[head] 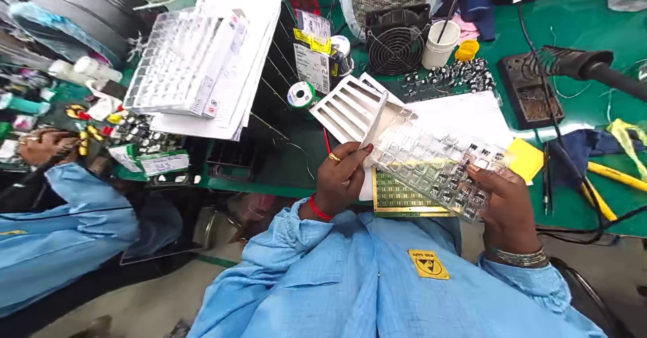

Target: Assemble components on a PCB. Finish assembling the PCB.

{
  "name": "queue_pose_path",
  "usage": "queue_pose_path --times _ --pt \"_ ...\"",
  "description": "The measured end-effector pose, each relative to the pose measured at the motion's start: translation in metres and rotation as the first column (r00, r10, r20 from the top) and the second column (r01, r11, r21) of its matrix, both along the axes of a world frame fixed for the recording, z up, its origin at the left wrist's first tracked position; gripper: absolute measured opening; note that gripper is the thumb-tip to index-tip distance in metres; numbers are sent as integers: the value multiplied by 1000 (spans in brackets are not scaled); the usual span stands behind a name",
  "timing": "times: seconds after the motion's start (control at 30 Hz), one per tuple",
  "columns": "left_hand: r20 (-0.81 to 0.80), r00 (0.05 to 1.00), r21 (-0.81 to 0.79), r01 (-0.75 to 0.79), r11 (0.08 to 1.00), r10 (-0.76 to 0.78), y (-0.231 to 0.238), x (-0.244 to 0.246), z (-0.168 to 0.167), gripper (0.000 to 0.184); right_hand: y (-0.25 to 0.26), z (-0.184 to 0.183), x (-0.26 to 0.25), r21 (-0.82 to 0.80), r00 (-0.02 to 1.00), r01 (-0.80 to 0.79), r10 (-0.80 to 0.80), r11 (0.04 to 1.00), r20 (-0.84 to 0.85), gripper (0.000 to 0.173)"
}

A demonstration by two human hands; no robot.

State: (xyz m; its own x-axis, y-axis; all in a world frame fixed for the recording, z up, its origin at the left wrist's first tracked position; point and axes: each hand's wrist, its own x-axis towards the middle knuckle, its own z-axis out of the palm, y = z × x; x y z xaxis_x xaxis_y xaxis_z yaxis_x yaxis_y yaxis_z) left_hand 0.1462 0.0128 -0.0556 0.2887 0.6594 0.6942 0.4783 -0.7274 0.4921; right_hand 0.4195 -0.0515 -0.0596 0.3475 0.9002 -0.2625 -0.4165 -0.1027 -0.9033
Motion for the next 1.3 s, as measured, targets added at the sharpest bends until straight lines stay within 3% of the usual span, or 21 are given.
queue_pose_path --times 0.13,0.27,0.6,0.9,1.3 --pt "-136 990 -11 36 999 -37 0 -1 -2 23 -2 0 5 -13 999 7 -6 1000 47 21" --pt "-202 979 30 -33 999 38 -1 -2 -4 23 -1 -5 6 -10 999 -2 2 1000 52 21" --pt "-153 971 99 -170 980 184 -2 4 -16 19 2 -7 3 7 1000 -14 14 1000 9 22" --pt "-149 982 -14 -115 993 112 -9 4 -11 33 4 -9 -1 5 1000 -21 21 1000 -15 20" --pt "-118 988 29 101 994 -97 -21 25 -23 22 4 -5 -23 -25 998 -16 17 1000 58 17"
